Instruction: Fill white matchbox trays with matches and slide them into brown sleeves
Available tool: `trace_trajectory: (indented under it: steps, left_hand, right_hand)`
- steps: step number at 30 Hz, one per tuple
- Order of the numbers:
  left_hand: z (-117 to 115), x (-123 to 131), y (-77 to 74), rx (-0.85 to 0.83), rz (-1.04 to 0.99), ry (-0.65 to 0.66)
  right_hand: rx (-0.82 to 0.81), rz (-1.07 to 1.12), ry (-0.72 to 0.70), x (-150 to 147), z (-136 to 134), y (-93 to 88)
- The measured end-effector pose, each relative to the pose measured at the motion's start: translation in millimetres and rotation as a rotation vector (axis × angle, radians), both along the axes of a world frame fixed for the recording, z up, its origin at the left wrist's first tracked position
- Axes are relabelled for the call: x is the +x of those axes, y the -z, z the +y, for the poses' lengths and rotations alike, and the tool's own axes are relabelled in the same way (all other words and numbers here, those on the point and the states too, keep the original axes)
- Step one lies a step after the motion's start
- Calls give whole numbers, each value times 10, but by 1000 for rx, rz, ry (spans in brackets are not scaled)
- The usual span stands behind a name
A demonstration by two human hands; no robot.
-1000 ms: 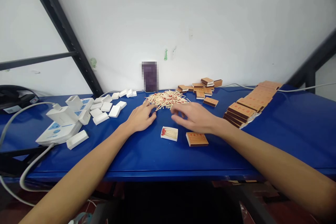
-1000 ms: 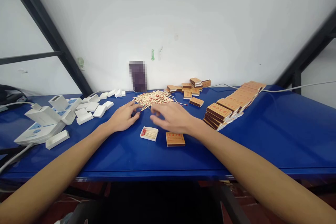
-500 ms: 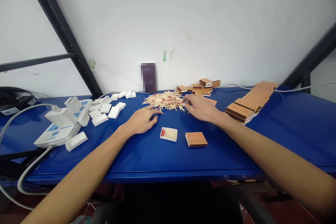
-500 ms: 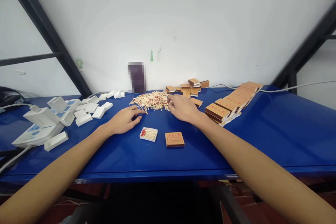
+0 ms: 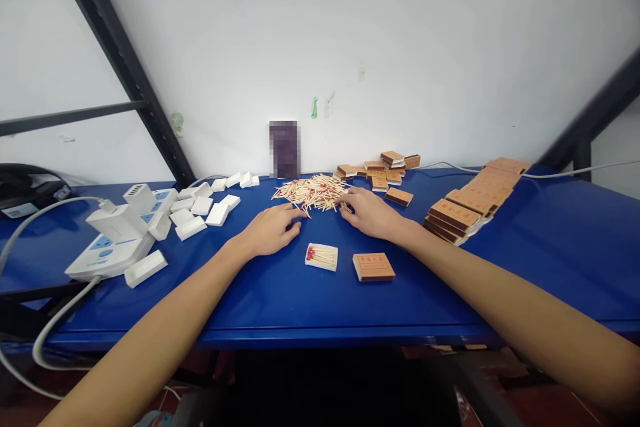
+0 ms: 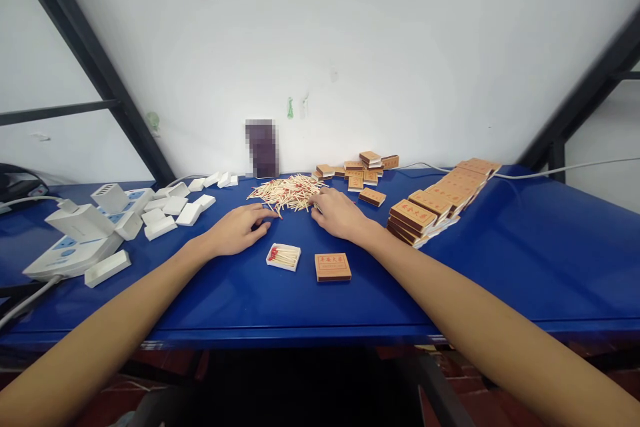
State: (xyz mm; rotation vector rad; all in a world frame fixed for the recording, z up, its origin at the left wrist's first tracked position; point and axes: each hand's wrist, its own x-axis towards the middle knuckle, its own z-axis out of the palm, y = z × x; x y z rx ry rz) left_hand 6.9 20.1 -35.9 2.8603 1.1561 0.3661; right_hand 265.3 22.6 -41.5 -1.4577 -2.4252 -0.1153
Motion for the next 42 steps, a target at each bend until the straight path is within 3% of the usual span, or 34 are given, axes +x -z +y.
trace_trajectory:
  steps: [18,33,42]
  left_hand:
    - [-14,17,-29,6,27,-17]
    - [-13,39,-32,1,28,-37]
    - [-31,42,-36,-22,-33,49]
  right_hand:
    - [-20,100,-82,-197,-6,44]
    - [-65,107,32,-305,35,101]
    - [-34,168,-80,-314,-40,72]
